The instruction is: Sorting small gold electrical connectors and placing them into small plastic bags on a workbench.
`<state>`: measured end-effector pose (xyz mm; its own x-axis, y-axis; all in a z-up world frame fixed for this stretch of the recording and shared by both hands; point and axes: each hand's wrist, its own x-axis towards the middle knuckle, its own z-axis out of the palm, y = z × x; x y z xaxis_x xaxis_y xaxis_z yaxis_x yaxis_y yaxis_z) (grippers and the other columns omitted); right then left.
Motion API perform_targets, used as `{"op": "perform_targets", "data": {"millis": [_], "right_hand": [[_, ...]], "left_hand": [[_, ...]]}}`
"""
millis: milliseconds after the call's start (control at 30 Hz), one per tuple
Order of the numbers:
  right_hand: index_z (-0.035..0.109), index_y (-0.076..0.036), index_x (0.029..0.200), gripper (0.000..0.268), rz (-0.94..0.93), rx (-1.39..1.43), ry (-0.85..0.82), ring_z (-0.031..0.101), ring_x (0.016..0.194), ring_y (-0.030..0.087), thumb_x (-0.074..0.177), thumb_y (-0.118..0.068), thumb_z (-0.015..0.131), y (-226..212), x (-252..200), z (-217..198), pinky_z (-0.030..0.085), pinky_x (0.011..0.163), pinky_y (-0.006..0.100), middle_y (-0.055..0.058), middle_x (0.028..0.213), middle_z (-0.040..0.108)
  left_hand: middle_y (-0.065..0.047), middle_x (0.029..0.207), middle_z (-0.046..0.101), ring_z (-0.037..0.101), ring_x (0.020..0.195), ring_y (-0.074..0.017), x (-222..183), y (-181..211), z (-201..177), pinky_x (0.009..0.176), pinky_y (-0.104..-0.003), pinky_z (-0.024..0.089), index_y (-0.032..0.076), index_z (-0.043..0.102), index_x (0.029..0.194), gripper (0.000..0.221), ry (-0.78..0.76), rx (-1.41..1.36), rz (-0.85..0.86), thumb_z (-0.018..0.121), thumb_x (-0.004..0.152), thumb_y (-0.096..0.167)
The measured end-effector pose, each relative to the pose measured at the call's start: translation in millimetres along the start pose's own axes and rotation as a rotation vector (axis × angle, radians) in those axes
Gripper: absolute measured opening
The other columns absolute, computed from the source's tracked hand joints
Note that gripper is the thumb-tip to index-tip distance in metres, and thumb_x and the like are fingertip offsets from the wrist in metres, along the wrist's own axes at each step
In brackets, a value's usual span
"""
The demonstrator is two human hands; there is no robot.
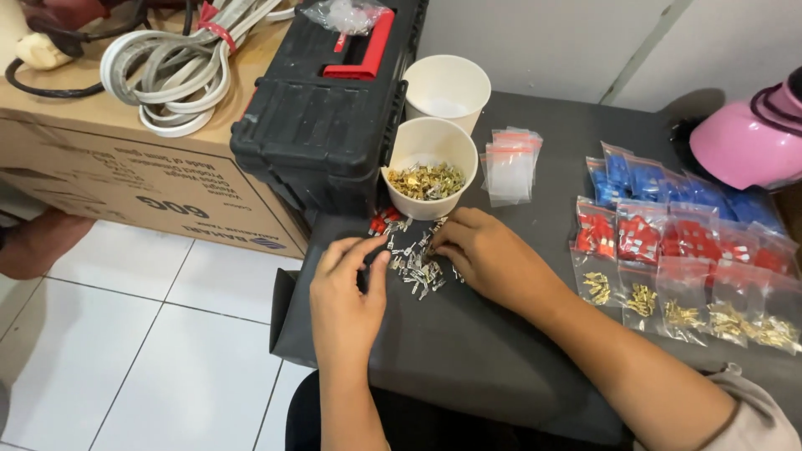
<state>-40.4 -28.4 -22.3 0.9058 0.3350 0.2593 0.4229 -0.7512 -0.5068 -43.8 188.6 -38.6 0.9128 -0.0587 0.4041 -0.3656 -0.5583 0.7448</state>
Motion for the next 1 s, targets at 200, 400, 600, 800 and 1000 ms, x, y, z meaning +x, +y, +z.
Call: {"op": "perform_targets", "data": {"millis": [200,400,600,800,1000], "right_hand": [[0.062,-0.005,0.095,0.005,0.013,-0.018,0.061,0.060,0.083,0.025,0.097,-0.002,0.059,10,-2,1,0.050,0.076,0.035,0.008,0.096,0.057],[0.061,-0.006,0.111,0.015,0.039,0.026,0.031,0.061,0.081,0.028,0.104,-0.006,0.048,-7,0,-8,0.049,0.072,0.038,0.012,0.097,0.062],[0.067,-0.010,0.106,0.020,-0.171,0.025,-0.045,0.062,0.087,0.028,0.095,0.002,0.056,-1,-2,-16,0.050,0.079,0.037,0.006,0.099,0.063],[0.069,-0.011,0.110,0.018,-0.227,-0.032,-0.186,0.066,0.098,0.024,0.095,-0.004,0.062,4,-5,-12,0.046,0.088,0.038,0.006,0.104,0.069],[0.071,-0.008,0.098,0.009,-0.244,-0.064,-0.134,0.067,0.084,0.029,0.093,-0.002,0.066,11,-1,-13,0.051,0.076,0.040,0.008,0.095,0.068]], "left_hand": [[0.008,0.105,0.065,0.062,0.099,-0.0168,-5,11,7,0.082,-0.041,0.040,0.027,0.081,0.106,0.025,-0.087,0.073,0.145,0.080,0.085,0.041],[0.008,0.107,0.064,0.062,0.103,-0.0171,-6,8,6,0.084,-0.043,0.039,0.026,0.082,0.103,0.015,-0.122,0.098,0.099,0.079,0.088,0.027],[0.005,0.109,0.063,0.061,0.100,-0.0192,-6,11,1,0.082,-0.044,0.041,0.021,0.078,0.111,0.019,-0.119,0.125,0.162,0.068,0.095,0.020],[0.003,0.114,0.061,0.057,0.099,-0.0214,-9,9,2,0.081,-0.045,0.038,0.022,0.080,0.102,0.024,-0.201,0.121,0.228,0.083,0.084,0.037],[0.004,0.110,0.062,0.058,0.099,-0.0217,-10,7,0,0.078,-0.045,0.040,0.021,0.081,0.101,0.020,-0.107,0.198,0.216,0.082,0.085,0.033]]}}
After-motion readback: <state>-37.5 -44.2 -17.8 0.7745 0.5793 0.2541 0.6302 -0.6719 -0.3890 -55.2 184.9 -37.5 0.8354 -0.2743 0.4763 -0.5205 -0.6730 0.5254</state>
